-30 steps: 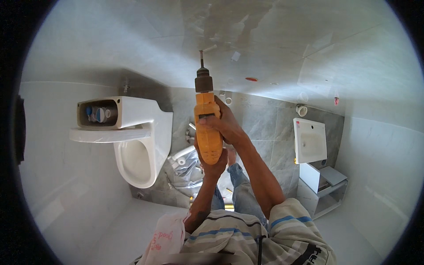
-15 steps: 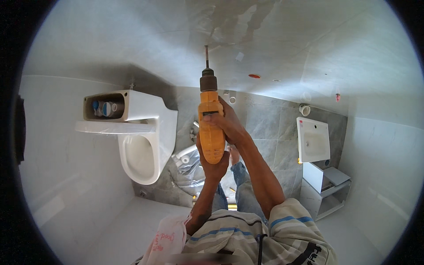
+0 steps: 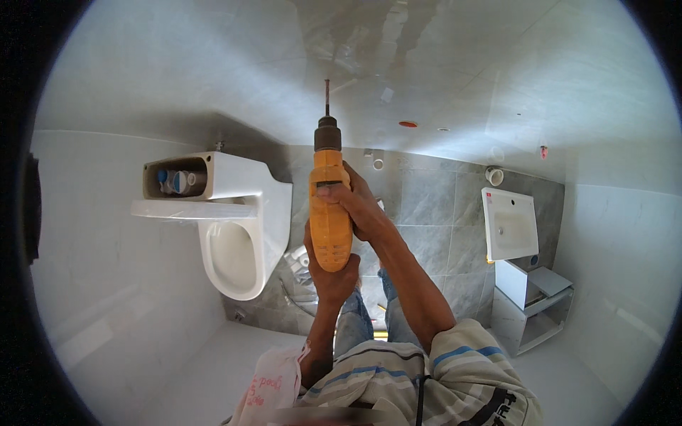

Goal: Drilling holes into a bathroom wall and inserting wall plugs for fixture installation.

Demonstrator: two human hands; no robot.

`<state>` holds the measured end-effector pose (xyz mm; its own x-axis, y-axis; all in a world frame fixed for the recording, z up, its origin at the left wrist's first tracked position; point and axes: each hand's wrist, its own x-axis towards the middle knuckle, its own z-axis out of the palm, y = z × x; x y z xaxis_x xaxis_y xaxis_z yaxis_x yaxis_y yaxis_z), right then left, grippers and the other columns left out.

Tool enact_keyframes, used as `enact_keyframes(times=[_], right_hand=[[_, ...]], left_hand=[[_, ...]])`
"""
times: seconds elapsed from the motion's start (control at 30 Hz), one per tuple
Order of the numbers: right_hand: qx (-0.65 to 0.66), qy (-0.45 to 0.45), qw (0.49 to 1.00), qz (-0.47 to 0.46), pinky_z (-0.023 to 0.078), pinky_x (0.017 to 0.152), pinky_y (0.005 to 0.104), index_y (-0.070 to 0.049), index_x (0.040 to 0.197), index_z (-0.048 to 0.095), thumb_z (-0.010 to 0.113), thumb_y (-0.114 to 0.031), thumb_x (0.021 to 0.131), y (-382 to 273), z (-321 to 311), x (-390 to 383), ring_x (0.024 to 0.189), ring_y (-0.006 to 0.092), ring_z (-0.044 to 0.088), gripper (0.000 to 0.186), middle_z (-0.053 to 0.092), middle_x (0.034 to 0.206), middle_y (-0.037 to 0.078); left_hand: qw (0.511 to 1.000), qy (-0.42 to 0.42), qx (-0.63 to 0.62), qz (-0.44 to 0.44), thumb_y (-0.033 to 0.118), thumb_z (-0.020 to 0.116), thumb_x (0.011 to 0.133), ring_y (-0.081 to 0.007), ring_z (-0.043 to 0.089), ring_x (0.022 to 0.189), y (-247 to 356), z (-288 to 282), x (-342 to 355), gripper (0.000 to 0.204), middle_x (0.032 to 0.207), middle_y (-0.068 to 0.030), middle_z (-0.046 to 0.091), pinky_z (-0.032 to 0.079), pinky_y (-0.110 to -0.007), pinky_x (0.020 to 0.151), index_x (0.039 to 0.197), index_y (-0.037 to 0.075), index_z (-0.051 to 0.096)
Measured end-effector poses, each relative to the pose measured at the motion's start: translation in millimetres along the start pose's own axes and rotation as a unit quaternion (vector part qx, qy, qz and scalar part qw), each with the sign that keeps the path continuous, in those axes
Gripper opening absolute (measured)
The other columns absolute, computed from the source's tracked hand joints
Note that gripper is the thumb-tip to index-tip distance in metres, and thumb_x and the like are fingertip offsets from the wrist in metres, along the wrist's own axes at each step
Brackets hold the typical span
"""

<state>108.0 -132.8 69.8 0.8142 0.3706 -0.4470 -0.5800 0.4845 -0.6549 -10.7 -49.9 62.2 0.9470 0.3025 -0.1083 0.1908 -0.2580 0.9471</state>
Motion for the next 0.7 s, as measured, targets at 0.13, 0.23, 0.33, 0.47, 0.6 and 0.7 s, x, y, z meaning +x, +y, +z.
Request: enact_keyframes(times=[0.13, 0.23, 0.33, 0.47, 0.6, 0.7], right_hand=[[0.027, 0.004, 1.000, 0.010, 0.055, 0.075, 0.0315, -0.002, 0.124, 0.046, 0.068, -0.021, 0.078, -16, 13, -6, 0.085, 0.0175, 0.062, 0.054, 0.058, 0.099, 0.008], [0.047, 0.008, 0.998, 0.038, 0.055, 0.074, 0.0315, -0.001, 0.122, 0.046, 0.067, -0.025, 0.080, -25, 21, -7, 0.083, 0.0172, 0.062, 0.053, 0.058, 0.098, 0.008], [0.056, 0.013, 0.997, 0.052, 0.055, 0.073, 0.0313, -0.001, 0.121, 0.047, 0.066, -0.028, 0.081, -30, 25, -8, 0.082, 0.0172, 0.061, 0.052, 0.058, 0.097, 0.009], [0.070, 0.009, 0.995, 0.066, 0.055, 0.071, 0.0312, -0.001, 0.121, 0.047, 0.065, -0.029, 0.081, -28, 23, -2, 0.080, 0.0176, 0.061, 0.052, 0.058, 0.095, 0.009], [0.114, 0.003, 0.989, 0.099, 0.054, 0.071, 0.0311, -0.002, 0.121, 0.046, 0.064, -0.029, 0.082, -36, 12, -2, 0.080, 0.0182, 0.061, 0.052, 0.058, 0.094, 0.009], [0.070, -0.005, 0.995, 0.073, 0.057, 0.067, 0.0339, 0.000, 0.116, 0.049, 0.062, -0.036, 0.084, -33, 8, 3, 0.078, 0.0201, 0.066, 0.050, 0.062, 0.094, 0.012]], left_hand=[[1.000, -0.018, 0.008, -0.012, 0.014, 0.076, 0.078, -0.0238, 0.059, 0.115, 29, -10, 3, 0.090, 0.128, -0.0153, 0.055, 0.049, -0.036, 0.094, 0.149, 0.008, 0.021], [0.999, -0.028, 0.019, -0.030, 0.015, 0.076, 0.080, -0.0234, 0.059, 0.114, 57, -16, 6, 0.088, 0.128, -0.0152, 0.055, 0.049, -0.035, 0.095, 0.148, 0.007, 0.020], [0.990, -0.033, -0.086, -0.105, -0.004, 0.062, 0.063, -0.0262, 0.049, 0.120, 72, -18, 8, 0.090, 0.129, -0.0137, 0.044, 0.041, -0.036, 0.102, 0.144, 0.004, 0.024], [0.994, -0.037, -0.064, -0.086, -0.005, 0.061, 0.063, -0.0261, 0.049, 0.121, 76, -20, 14, 0.090, 0.130, -0.0139, 0.044, 0.042, -0.036, 0.101, 0.144, 0.005, 0.024], [0.997, -0.049, -0.043, -0.046, -0.006, 0.061, 0.063, -0.0250, 0.047, 0.125, 79, -12, 16, 0.092, 0.133, -0.0133, 0.042, 0.039, -0.035, 0.103, 0.146, 0.005, 0.023], [0.997, -0.049, -0.049, -0.037, -0.006, 0.061, 0.064, -0.0246, 0.045, 0.127, 69, -8, 17, 0.092, 0.135, -0.0132, 0.041, 0.037, -0.036, 0.105, 0.147, 0.005, 0.021]])
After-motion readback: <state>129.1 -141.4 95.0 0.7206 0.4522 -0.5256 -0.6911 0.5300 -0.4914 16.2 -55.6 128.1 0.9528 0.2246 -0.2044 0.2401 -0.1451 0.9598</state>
